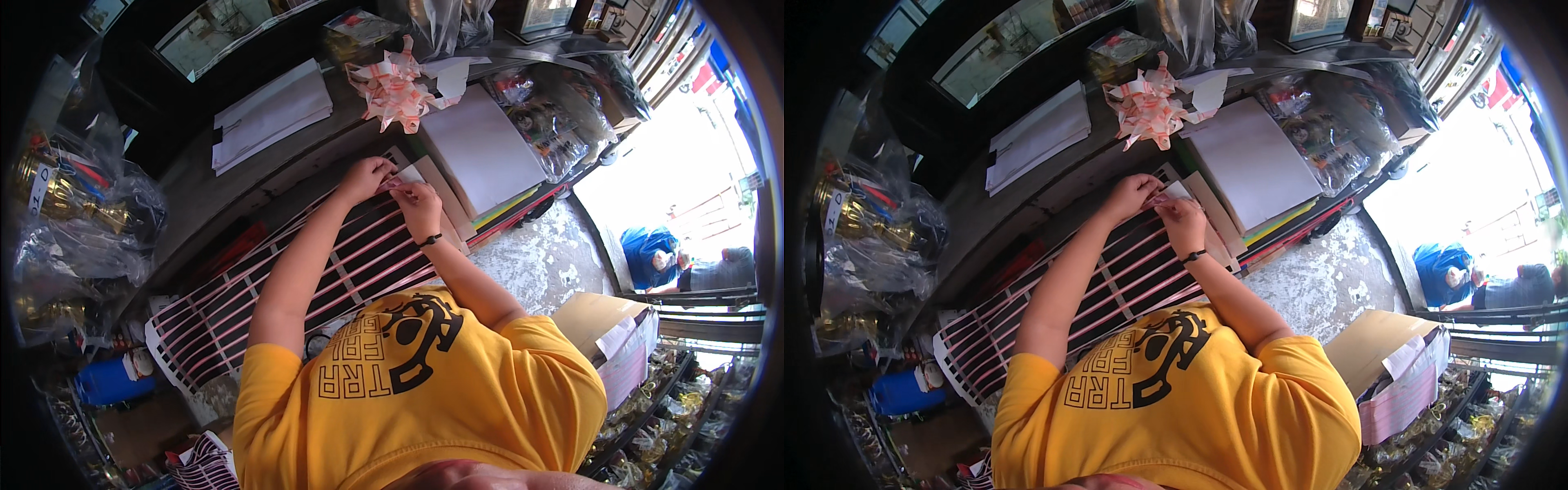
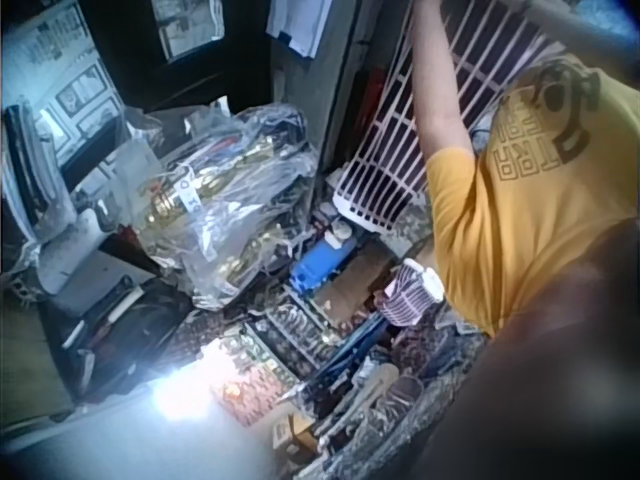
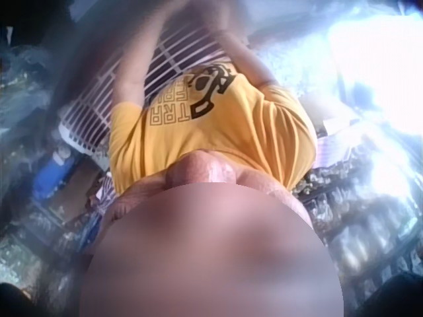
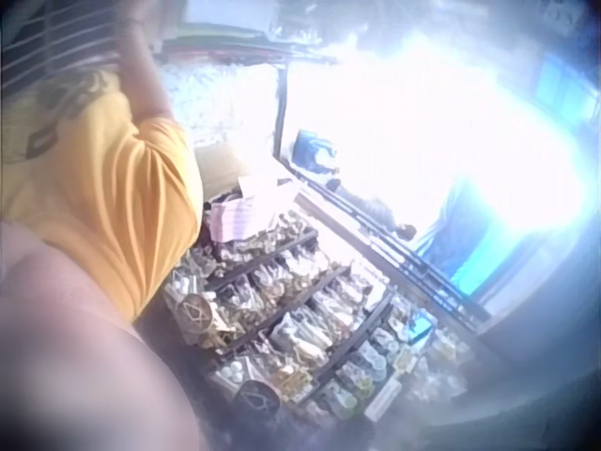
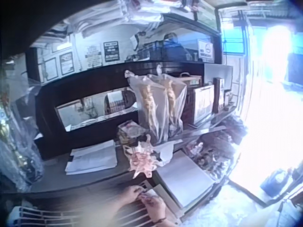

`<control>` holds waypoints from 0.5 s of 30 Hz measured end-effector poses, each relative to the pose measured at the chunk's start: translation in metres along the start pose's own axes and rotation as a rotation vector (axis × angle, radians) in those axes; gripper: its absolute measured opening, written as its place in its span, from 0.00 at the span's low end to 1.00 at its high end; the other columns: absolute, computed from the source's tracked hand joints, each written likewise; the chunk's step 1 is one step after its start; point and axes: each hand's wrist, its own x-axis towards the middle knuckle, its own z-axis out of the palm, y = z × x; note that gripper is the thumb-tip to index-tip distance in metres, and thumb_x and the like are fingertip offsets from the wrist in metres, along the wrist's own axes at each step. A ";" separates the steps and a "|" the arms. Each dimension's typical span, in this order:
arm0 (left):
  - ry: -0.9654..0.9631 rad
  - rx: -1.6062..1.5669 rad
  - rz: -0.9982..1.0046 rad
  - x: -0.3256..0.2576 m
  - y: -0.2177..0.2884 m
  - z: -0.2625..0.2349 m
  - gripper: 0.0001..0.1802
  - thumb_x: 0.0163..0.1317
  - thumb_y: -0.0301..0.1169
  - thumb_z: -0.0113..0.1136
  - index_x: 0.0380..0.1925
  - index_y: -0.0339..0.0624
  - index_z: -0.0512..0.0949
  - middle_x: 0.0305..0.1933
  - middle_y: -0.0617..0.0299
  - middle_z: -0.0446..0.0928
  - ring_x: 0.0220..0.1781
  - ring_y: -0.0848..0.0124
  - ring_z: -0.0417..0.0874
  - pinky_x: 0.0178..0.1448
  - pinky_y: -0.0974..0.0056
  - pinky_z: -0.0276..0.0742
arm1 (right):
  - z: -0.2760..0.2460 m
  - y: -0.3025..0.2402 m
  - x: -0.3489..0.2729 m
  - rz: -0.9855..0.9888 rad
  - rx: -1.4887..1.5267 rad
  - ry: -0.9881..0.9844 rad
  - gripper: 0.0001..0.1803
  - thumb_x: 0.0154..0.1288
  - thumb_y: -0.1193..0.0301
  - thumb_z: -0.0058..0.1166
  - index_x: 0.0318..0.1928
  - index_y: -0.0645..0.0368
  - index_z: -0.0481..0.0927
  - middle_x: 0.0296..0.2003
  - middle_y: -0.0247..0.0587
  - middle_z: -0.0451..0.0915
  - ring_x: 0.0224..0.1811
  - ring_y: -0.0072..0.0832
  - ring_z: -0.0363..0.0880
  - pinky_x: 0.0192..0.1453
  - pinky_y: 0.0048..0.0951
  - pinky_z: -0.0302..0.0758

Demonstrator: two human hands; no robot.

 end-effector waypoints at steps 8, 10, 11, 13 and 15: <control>0.066 -0.179 0.152 -0.027 -0.015 0.010 0.11 0.71 0.30 0.55 0.49 0.38 0.80 0.39 0.63 0.82 0.43 0.77 0.80 0.53 0.68 0.76 | -0.002 0.030 0.004 0.359 0.396 -0.251 0.07 0.60 0.77 0.64 0.39 0.65 0.84 0.33 0.41 0.86 0.36 0.24 0.84 0.45 0.27 0.79; -0.022 -0.139 0.139 -0.037 -0.018 0.010 0.11 0.70 0.29 0.56 0.48 0.35 0.80 0.39 0.62 0.82 0.42 0.77 0.80 0.52 0.68 0.76 | -0.003 0.035 0.006 0.362 0.405 -0.289 0.09 0.60 0.77 0.64 0.41 0.65 0.83 0.34 0.41 0.86 0.37 0.23 0.84 0.45 0.27 0.79; -0.027 -0.040 0.110 -0.040 -0.019 0.009 0.11 0.69 0.29 0.57 0.47 0.35 0.80 0.38 0.61 0.83 0.42 0.76 0.80 0.52 0.67 0.76 | -0.003 0.035 0.008 0.348 0.418 -0.297 0.10 0.60 0.78 0.64 0.42 0.65 0.82 0.35 0.42 0.85 0.38 0.24 0.84 0.46 0.27 0.79; -0.035 0.156 0.027 -0.046 -0.020 0.009 0.11 0.68 0.30 0.59 0.45 0.34 0.81 0.37 0.60 0.83 0.40 0.76 0.80 0.51 0.66 0.76 | -0.004 0.033 0.010 0.305 0.373 -0.324 0.12 0.60 0.77 0.64 0.45 0.64 0.81 0.36 0.43 0.85 0.39 0.27 0.84 0.45 0.28 0.79; 0.064 0.251 0.073 -0.048 -0.019 0.011 0.11 0.66 0.31 0.61 0.42 0.34 0.81 0.36 0.52 0.84 0.38 0.66 0.84 0.47 0.62 0.76 | -0.005 0.029 0.015 0.243 0.258 -0.363 0.14 0.60 0.75 0.64 0.46 0.62 0.80 0.36 0.44 0.85 0.38 0.31 0.84 0.45 0.30 0.80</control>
